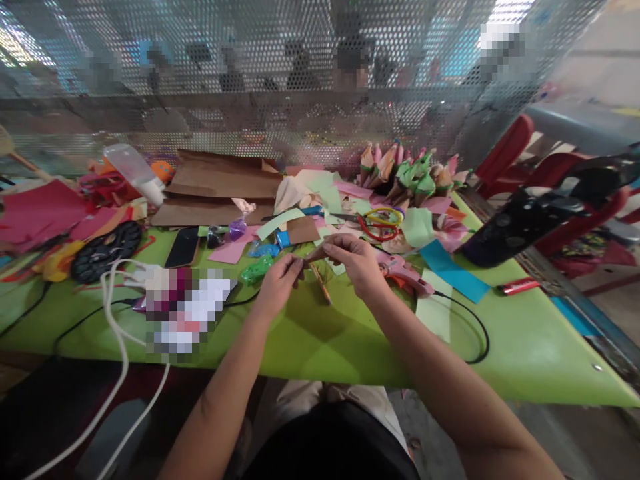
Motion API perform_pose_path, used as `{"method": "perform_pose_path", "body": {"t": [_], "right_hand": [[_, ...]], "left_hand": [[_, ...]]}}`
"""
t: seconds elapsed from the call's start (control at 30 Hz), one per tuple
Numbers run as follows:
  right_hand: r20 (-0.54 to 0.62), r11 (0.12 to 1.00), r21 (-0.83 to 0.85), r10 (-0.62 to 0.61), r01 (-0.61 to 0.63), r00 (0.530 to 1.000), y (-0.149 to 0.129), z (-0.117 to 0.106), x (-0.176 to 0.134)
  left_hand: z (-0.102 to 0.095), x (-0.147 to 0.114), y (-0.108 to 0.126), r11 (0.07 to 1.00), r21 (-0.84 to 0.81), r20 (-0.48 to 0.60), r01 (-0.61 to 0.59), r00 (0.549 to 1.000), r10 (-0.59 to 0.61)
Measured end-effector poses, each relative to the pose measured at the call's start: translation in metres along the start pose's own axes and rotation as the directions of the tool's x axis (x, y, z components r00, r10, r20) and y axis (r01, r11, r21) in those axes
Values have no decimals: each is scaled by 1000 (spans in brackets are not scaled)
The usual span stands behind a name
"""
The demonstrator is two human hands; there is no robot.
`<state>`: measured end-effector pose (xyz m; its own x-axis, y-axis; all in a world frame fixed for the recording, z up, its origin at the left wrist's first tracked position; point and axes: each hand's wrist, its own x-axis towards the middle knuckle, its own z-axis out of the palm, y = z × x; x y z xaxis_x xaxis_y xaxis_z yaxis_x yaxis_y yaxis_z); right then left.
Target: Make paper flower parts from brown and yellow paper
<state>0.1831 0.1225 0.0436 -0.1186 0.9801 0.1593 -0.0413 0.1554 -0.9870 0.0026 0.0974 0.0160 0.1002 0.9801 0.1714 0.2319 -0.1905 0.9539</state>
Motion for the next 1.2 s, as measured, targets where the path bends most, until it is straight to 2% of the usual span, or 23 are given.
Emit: {"method": "perform_pose_path", "body": {"t": [0.17,0.3,0.53,0.67,0.83,1.03,1.2], "right_hand": [[-96,999,11,-45,46,994,3,0,2],[-150,995,-85,-66,53,986,5,-1,4],[-155,995,-82,-72,60,985,7,-4,5],[-149,985,-126,-134,116,980,6,-5,5],[-81,937,-240,-279,253,957,5,-4,1],[57,907,-299,-293,296,954,2,9,-11],[80,909,-258,-316,326,945,-5,12,-15]], "left_hand": [[1,0,1,1000,17,-11,-7,1000,7],[0,0,0,1000,12,-12,25,1000,-25],[-2,1,2,992,-79,11,98,995,-97],[-2,3,-2,985,-135,16,110,994,-109],[-2,3,-5,985,-167,-32,32,999,-38],[5,-3,-1,992,-123,138,-18,990,35],[6,-6,0,994,-14,84,-108,990,109]]}}
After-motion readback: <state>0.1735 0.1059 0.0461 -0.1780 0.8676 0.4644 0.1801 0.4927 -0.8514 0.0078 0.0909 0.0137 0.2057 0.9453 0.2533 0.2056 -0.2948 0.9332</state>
